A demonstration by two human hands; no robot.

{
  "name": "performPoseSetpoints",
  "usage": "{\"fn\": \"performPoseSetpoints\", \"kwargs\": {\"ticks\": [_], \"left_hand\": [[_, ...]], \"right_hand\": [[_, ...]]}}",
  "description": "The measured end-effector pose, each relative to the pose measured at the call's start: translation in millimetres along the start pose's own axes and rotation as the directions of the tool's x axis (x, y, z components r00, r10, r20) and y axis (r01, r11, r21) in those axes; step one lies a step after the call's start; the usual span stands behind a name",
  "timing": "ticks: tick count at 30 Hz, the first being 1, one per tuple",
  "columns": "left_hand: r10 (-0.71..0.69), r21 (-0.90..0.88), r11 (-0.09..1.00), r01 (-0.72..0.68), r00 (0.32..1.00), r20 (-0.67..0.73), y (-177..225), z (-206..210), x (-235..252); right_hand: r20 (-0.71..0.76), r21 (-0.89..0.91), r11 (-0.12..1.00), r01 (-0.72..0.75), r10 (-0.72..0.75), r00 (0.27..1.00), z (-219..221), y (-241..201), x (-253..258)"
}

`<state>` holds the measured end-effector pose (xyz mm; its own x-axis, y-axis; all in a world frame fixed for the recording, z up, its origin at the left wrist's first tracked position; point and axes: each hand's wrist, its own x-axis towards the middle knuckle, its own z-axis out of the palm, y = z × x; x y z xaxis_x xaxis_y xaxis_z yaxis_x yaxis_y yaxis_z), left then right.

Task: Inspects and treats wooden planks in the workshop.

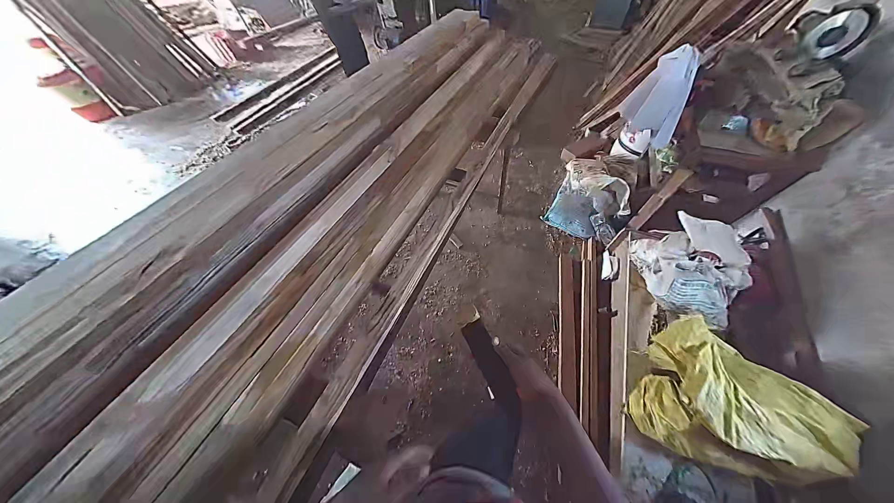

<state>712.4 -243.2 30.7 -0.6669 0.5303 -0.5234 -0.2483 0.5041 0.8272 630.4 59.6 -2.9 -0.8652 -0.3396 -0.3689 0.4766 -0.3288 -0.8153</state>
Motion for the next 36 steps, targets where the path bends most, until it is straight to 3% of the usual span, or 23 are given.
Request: {"fn": "performPoseSetpoints", "kwargs": {"ticks": [2, 4, 6, 8, 12, 14, 18, 21, 24, 26, 29, 32, 36], "left_hand": [[0.252, 0.009, 0.967, -0.256, 0.943, -0.216, 42, -33, 83], [0.344, 0.215, 0.937, -0.274, 0.825, -0.448, 89, -71, 163], [0.327, 0.449, 0.893, -0.044, 0.749, -0.577, 138, -114, 224], [0.282, 0.513, 0.843, 0.159, 0.683, -0.674, 171, -151, 282], [-0.048, 0.421, 0.768, 0.482, 0.699, -0.714, 178, -189, 364], [-0.216, 0.349, 0.770, 0.534, 0.733, -0.645, 180, -203, 376], [-0.198, 0.098, 0.960, 0.264, 0.880, -0.431, 149, -226, 371], [-0.264, -0.081, 0.964, 0.251, 0.910, -0.320, 159, -241, 368], [-0.331, -0.192, 0.938, 0.289, 0.911, -0.247, 162, -245, 369], [-0.364, -0.231, 0.920, 0.316, 0.907, -0.212, 157, -246, 370], [-0.397, -0.235, 0.906, 0.353, 0.901, -0.178, 152, -250, 375], [-0.418, -0.203, 0.901, 0.384, 0.894, -0.162, 153, -250, 375], [-0.413, -0.107, 0.911, 0.399, 0.881, -0.229, 159, -244, 372]], "right_hand": [[-0.054, -0.100, 0.993, 0.063, -0.068, 0.996, -29, -42, 29], [-0.080, -0.198, 0.975, 0.100, -0.118, 0.990, -57, -88, 51], [-0.088, -0.294, 0.950, 0.105, -0.136, 0.987, -79, -128, 73], [-0.103, -0.364, 0.927, 0.095, -0.142, 0.984, -99, -166, 101], [-0.138, -0.481, 0.870, 0.111, -0.200, 0.970, -132, -218, 173], [-0.139, -0.634, 0.761, 0.137, -0.286, 0.948, -149, -236, 223], [-0.044, -0.891, 0.418, 0.178, -0.469, 0.882, -161, -268, 316], [0.101, -0.930, 0.250, 0.270, -0.533, 0.840, -158, -284, 381], [0.131, -0.966, 0.145, 0.215, -0.442, 0.887, -152, -282, 406], [0.054, -0.989, 0.114, 0.097, -0.330, 0.943, -149, -280, 401], [-0.123, -0.991, -0.033, -0.129, -0.148, 0.981, -136, -296, 378], [-0.252, -0.966, -0.040, -0.254, -0.065, 0.966, -119, -325, 361], [-0.274, -0.956, 0.162, -0.245, -0.192, 0.942, -101, -345, 377]]}}
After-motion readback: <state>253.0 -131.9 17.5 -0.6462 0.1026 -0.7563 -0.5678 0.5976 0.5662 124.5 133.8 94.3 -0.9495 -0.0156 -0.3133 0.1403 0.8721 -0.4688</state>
